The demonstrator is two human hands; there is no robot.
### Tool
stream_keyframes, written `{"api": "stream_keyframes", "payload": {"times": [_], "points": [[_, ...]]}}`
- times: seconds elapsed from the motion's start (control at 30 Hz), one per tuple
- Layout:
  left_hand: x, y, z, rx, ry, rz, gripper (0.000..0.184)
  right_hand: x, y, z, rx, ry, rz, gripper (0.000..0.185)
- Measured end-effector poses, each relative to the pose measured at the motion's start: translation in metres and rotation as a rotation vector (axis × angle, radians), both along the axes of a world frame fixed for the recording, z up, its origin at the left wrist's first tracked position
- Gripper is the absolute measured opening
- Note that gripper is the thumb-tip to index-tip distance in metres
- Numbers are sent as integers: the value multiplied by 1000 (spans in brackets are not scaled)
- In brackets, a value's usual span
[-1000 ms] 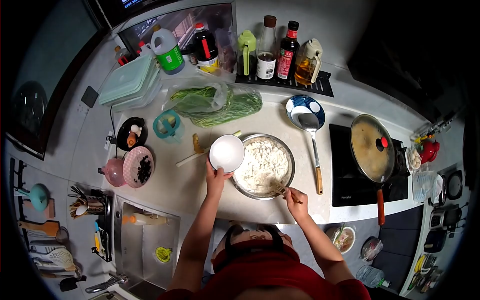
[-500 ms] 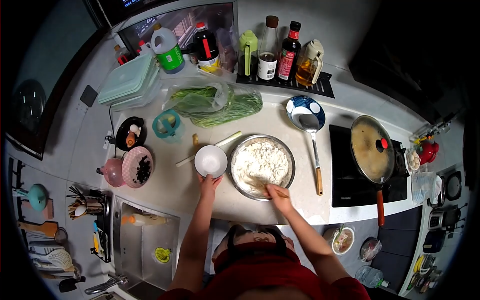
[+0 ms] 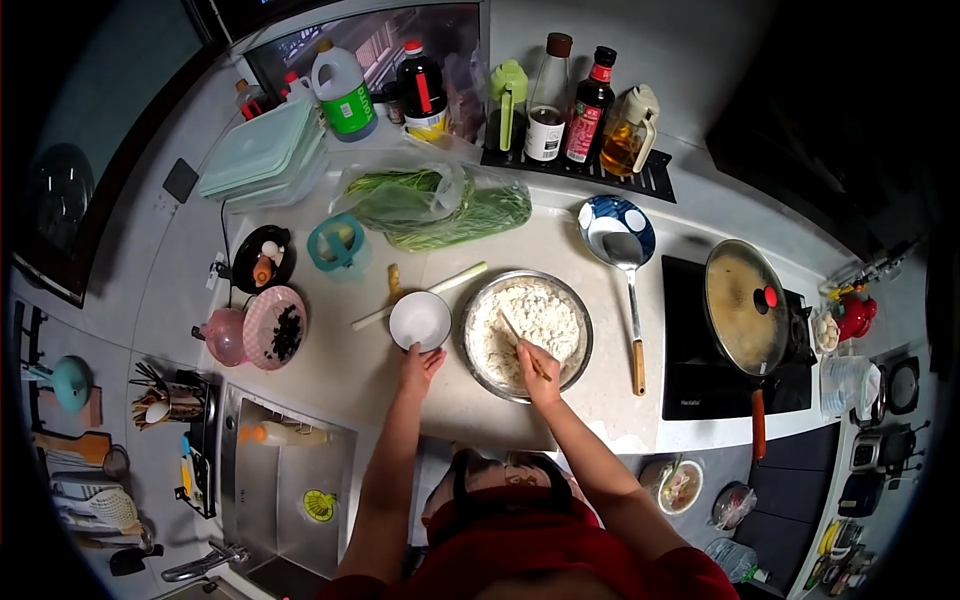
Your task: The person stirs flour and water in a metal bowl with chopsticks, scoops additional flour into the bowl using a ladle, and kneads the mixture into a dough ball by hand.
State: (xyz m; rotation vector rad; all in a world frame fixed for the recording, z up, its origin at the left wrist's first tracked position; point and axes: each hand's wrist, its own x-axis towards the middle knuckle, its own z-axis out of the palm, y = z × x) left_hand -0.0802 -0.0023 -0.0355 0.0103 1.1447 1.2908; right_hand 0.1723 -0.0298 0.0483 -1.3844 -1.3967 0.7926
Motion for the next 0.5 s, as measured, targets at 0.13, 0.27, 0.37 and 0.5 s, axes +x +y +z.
{"api": "stream_keyframes", "payload": {"times": [0.13, 0.27, 0.37, 0.5], "points": [[32, -13, 9, -267, 436, -74, 47, 39, -26, 10, -249, -19, 322, 20], [59, -27, -44, 141, 1048, -395, 57, 92, -42, 53, -388, -48, 281, 17], [91, -22, -15, 94, 1347, -601, 57, 83, -42, 52, -287, -240, 257, 15], [90, -11, 69, -12, 1020, -746, 57, 31, -17, 13, 50, -167, 277, 16]]}}
